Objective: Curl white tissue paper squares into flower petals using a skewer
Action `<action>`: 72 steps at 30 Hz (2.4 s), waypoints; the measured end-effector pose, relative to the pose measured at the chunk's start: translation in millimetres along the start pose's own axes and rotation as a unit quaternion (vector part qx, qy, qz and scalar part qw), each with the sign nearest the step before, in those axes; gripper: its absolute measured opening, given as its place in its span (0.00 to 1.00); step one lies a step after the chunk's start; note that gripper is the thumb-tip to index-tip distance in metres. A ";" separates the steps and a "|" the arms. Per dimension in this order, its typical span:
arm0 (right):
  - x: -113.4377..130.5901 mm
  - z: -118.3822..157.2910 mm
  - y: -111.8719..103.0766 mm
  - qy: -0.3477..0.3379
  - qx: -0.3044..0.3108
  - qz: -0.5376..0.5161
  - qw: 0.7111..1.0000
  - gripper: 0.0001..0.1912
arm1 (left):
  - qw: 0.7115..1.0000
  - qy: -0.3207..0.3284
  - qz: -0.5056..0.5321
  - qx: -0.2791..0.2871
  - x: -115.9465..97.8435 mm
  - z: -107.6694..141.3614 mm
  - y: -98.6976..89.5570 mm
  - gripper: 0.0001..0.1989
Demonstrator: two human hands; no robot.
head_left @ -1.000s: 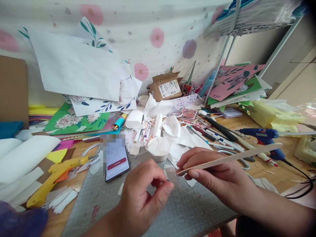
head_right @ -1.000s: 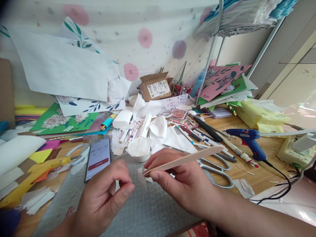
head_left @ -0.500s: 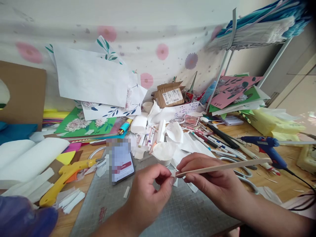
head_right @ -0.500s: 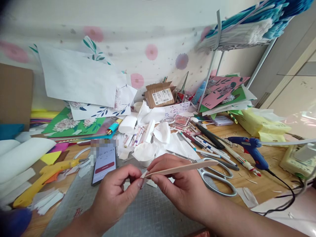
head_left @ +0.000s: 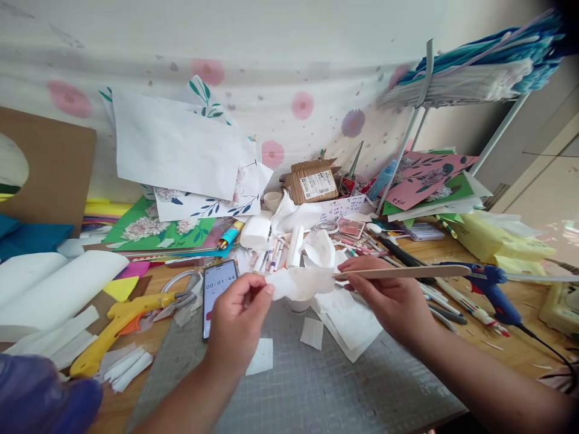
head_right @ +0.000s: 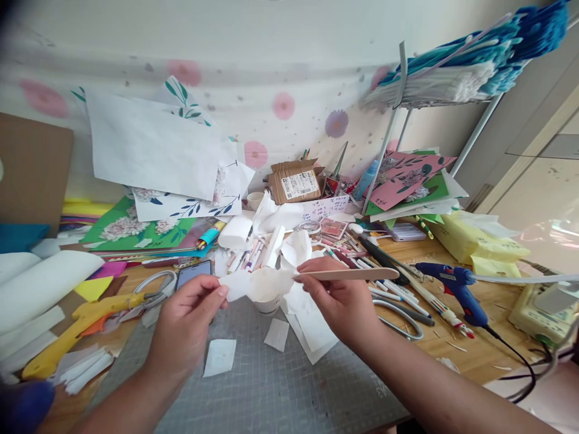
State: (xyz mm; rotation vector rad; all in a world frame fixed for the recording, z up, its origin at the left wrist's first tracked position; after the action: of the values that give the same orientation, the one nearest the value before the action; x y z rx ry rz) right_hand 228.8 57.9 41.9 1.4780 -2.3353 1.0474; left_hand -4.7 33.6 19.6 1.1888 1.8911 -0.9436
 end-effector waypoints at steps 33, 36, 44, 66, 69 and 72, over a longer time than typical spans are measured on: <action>-15.6 1.3 28.8 -0.021 0.042 0.068 0.997 0.05 | 0.916 0.145 -0.306 0.216 2.0 6.8 23.5 0.13; -12.6 -3.1 37.1 -0.025 0.084 0.095 0.992 0.05 | 0.914 0.147 -0.307 0.219 3.6 6.6 24.8 0.12; -12.7 -6.3 38.4 -0.007 0.093 0.068 0.993 0.06 | 0.932 0.138 -0.268 0.203 4.7 5.6 19.4 0.11; -6.5 43.9 29.1 -0.022 0.358 -0.055 0.932 0.08 | 0.922 0.258 -0.066 0.282 -19.8 20.7 19.2 0.08; -8.7 43.1 28.4 -0.011 0.359 -0.055 0.932 0.09 | 0.902 0.233 -0.096 0.349 -13.9 23.2 25.8 0.09; -7.9 41.4 27.7 -0.016 0.366 -0.069 0.928 0.07 | 0.896 0.214 -0.116 0.371 -9.1 23.5 29.5 0.10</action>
State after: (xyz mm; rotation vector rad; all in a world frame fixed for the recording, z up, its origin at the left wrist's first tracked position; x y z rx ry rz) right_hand 217.7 43.9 -5.3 1.8467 -1.8875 1.9979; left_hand 29.7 19.0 9.6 1.7413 2.1073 -1.7586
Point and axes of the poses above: each hand's wrist, its own z-axis away from the middle knuckle, its own y-axis out of the palm, x = y × z, the point moved 2 cm from there along -z, towards the middle knuckle, and after that the axes turned 7 degrees about z, right-handed, at the moved point
